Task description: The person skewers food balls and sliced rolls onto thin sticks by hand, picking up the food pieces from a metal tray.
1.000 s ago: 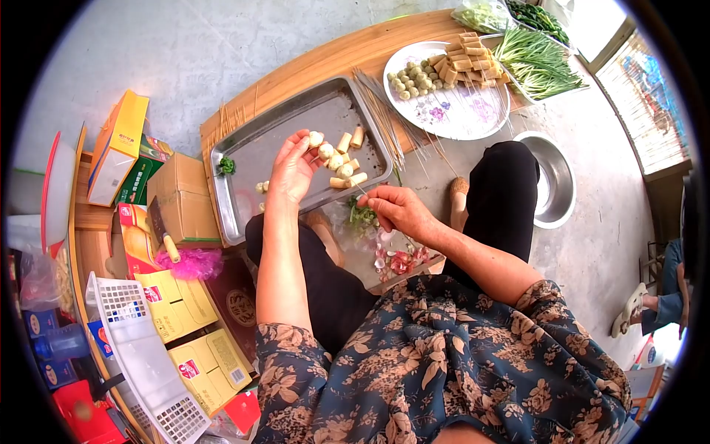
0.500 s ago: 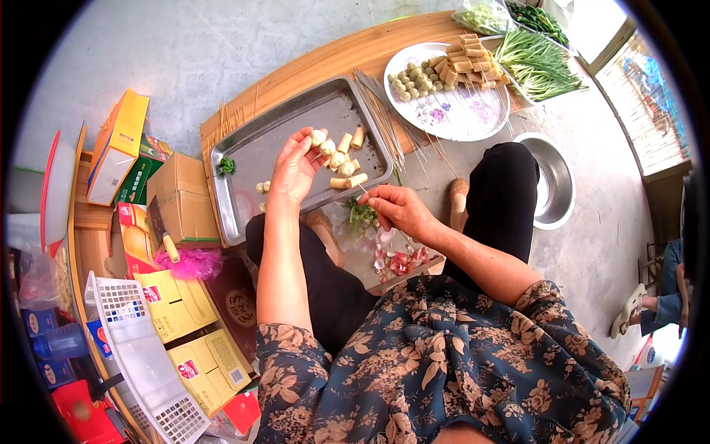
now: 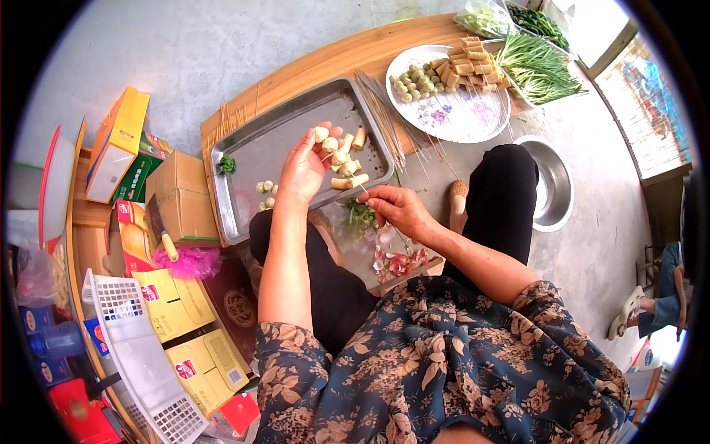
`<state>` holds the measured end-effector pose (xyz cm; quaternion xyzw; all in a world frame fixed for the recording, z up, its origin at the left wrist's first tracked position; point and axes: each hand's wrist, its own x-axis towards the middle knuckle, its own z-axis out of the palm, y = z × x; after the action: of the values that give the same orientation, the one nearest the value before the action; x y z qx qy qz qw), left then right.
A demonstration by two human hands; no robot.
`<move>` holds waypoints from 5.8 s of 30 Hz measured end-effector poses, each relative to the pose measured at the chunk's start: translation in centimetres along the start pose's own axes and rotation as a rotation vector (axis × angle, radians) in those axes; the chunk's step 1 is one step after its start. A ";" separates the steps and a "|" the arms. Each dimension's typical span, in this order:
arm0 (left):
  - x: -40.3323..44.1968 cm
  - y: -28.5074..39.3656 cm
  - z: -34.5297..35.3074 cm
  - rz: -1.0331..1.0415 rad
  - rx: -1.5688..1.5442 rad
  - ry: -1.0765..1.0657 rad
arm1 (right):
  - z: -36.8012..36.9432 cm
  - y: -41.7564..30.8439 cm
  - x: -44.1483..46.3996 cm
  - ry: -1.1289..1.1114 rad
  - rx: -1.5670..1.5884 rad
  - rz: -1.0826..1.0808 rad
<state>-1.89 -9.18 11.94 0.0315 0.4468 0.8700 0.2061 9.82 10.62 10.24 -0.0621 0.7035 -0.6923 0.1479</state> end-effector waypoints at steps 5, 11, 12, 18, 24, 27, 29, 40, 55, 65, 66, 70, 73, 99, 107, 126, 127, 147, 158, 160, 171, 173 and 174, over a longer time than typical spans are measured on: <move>0.0 0.0 0.7 0.017 -0.030 0.049 | -0.1 -0.7 -0.2 0.022 -0.002 0.029; -0.1 0.1 0.9 0.011 -0.022 0.016 | -0.2 -0.6 -0.2 0.022 0.014 0.019; -0.2 0.1 1.0 0.011 -0.022 0.016 | -0.2 -0.6 -0.1 0.022 0.014 0.019; -0.3 0.2 1.1 0.021 -0.002 -0.009 | -0.2 -0.2 0.0 0.022 -0.018 0.010; -0.3 0.2 1.1 0.018 0.018 -0.032 | -0.2 0.2 0.0 0.019 -0.021 0.019; -0.4 0.3 1.1 0.022 0.027 -0.038 | -0.1 0.2 0.0 0.041 0.008 -0.009; -0.4 0.4 1.2 0.013 0.035 -0.051 | -0.2 0.4 0.0 0.038 0.010 -0.015; 0.0 -0.2 1.0 -0.017 0.059 -0.027 | -0.7 -0.2 0.1 0.051 0.046 0.016; -0.5 0.2 1.0 0.017 0.311 0.153 | -15.4 -4.0 7.8 0.202 -0.216 0.140; -0.5 0.2 1.1 0.000 0.323 0.155 | -22.8 -1.0 13.5 0.475 -0.658 0.284; -0.5 0.1 1.0 0.000 0.323 0.146 | -23.0 -0.4 14.0 0.494 -0.689 0.294; -0.4 0.0 0.9 -0.007 0.333 0.145 | -24.2 3.2 15.6 0.615 -0.854 0.276; -0.1 -0.2 1.1 -0.015 0.346 0.136 | -25.5 5.6 16.3 0.653 -0.923 0.265; 1.4 -1.1 1.3 0.116 0.341 0.343 | -13.5 1.3 7.8 0.147 -1.143 0.086; 1.5 -1.0 0.8 0.181 0.399 0.395 | -10.6 4.3 9.2 0.096 -1.255 0.269; 0.6 -0.5 0.4 0.147 0.368 0.304 | -9.8 3.1 10.5 0.138 -1.019 0.604; 0.6 -0.5 0.4 0.148 0.367 0.306 | -9.9 3.2 10.3 0.152 -0.948 0.558; -0.1 -0.5 1.8 0.087 0.273 0.380 | -6.5 -2.3 1.0 -0.114 0.407 0.258; 0.4 -0.7 -0.8 0.062 -0.047 0.297 | -4.7 -7.2 -1.9 -0.514 -0.050 0.298; 0.6 -0.6 -0.6 0.056 -0.043 0.310 | -5.8 -7.1 -1.1 -0.565 -0.076 0.289; 0.9 -2.0 1.9 -0.061 0.125 0.087 | -6.4 -4.2 4.3 -0.503 -0.001 0.249; 0.6 -2.4 1.5 -0.076 0.158 0.042 | -5.7 -2.6 4.7 -0.543 0.070 0.217; 0.4 -2.3 1.7 -0.095 0.173 0.049 | -5.5 -2.6 4.6 -0.519 0.113 0.211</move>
<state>-1.04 -6.52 11.06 0.0067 0.5261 0.8179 0.2328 3.53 14.42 12.22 -0.1554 0.6050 -0.6720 0.3978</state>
